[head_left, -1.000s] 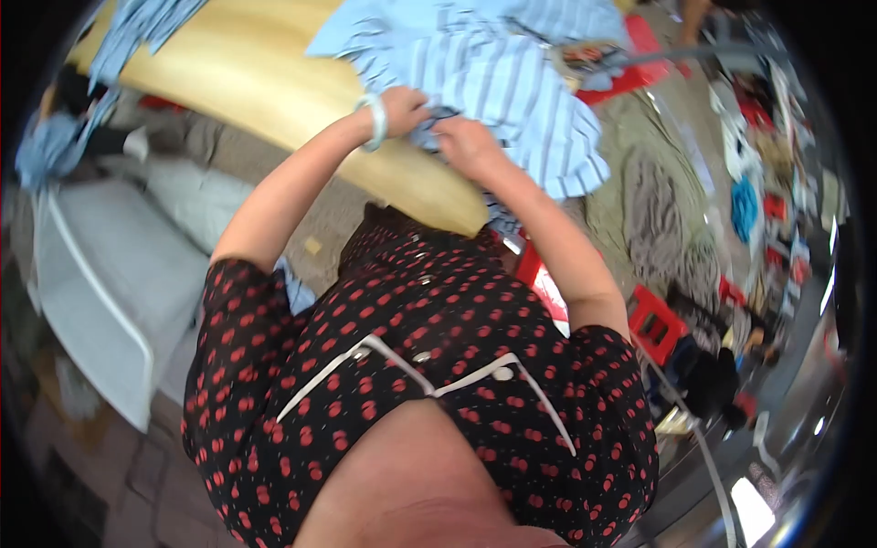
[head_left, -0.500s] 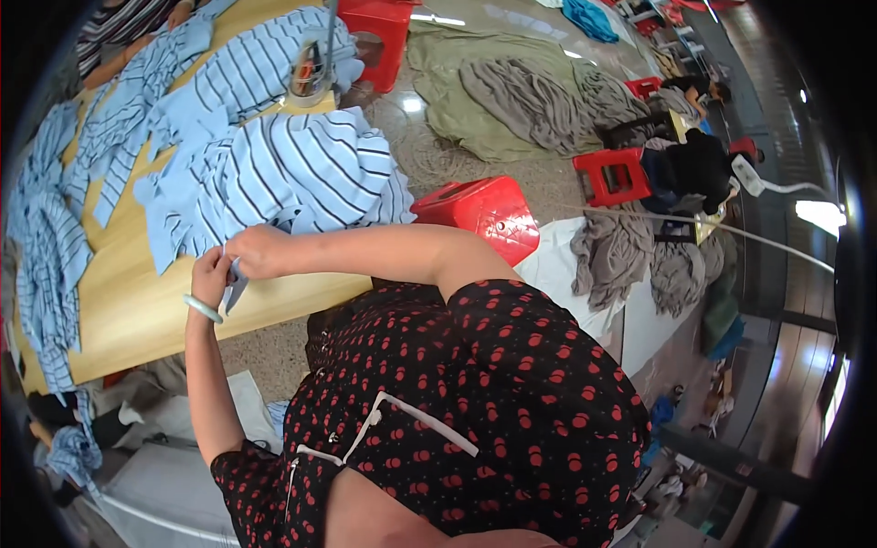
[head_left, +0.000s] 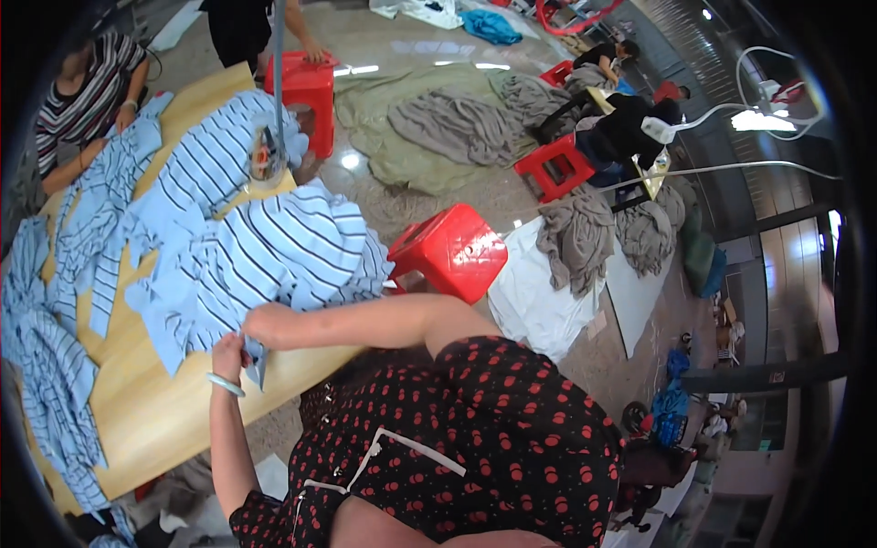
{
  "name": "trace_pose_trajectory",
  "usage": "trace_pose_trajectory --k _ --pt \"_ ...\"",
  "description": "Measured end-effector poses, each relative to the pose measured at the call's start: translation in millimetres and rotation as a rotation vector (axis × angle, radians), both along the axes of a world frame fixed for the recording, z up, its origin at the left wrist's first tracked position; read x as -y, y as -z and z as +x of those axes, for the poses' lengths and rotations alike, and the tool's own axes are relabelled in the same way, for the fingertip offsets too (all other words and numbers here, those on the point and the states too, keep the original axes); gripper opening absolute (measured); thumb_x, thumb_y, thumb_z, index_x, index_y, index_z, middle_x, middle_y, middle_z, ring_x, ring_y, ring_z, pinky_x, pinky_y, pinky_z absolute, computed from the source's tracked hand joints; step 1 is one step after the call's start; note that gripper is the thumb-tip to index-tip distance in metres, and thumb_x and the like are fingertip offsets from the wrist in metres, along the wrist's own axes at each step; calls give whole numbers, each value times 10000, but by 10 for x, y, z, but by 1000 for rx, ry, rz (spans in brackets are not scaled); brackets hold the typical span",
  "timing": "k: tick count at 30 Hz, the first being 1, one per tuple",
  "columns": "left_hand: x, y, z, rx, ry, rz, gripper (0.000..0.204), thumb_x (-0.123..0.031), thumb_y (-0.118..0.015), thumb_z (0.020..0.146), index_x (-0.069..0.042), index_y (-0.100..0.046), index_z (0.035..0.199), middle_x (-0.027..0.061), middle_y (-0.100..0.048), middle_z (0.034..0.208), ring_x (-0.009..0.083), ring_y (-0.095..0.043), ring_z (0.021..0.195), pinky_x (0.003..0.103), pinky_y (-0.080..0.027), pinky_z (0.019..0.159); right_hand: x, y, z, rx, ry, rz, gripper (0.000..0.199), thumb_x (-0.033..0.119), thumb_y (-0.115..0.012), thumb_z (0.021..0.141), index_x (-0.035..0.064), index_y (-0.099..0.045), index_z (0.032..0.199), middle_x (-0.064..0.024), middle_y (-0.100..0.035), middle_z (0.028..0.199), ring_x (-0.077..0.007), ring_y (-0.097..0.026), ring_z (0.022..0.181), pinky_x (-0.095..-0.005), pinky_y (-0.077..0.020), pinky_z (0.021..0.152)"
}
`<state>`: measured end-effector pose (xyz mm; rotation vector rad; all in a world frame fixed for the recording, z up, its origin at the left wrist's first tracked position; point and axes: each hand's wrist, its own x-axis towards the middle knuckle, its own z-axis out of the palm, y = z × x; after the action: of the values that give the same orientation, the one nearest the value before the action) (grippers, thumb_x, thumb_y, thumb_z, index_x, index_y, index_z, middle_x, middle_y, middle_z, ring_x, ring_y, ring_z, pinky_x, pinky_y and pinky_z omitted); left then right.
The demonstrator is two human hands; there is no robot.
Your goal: Folding and stacking striped shirts on a long workbench in a garment factory.
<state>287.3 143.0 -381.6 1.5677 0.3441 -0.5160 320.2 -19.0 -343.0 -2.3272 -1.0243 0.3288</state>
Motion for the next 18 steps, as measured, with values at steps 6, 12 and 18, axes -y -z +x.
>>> trace_pose_trajectory --k 6,12,18 --pt "-166 259 -28 268 150 245 253 -146 -454 782 5 -477 579 70 -452 447 146 -444 386 282 -344 379 -123 61 -114 58 55 17 95 66 -477 663 13 -555 663 -160 -543 682 -313 -542 678 -394 -437 606" --pt "-92 -209 -16 464 407 485 144 -104 -510 729 29 -465 698 200 -500 601 299 -492 528 362 -378 509 -162 -8 -99 56 105 -20 104 81 -488 664 8 -556 634 -160 -540 686 -312 -544 681 -398 -438 603" --pt "-141 -56 -127 629 315 585 185 -151 -479 787 28 -461 746 219 -514 694 378 -487 635 398 -376 544 -253 73 -80 59 64 -17 109 76 -499 650 -4 -569 630 -168 -541 673 -320 -544 692 -402 -439 613"
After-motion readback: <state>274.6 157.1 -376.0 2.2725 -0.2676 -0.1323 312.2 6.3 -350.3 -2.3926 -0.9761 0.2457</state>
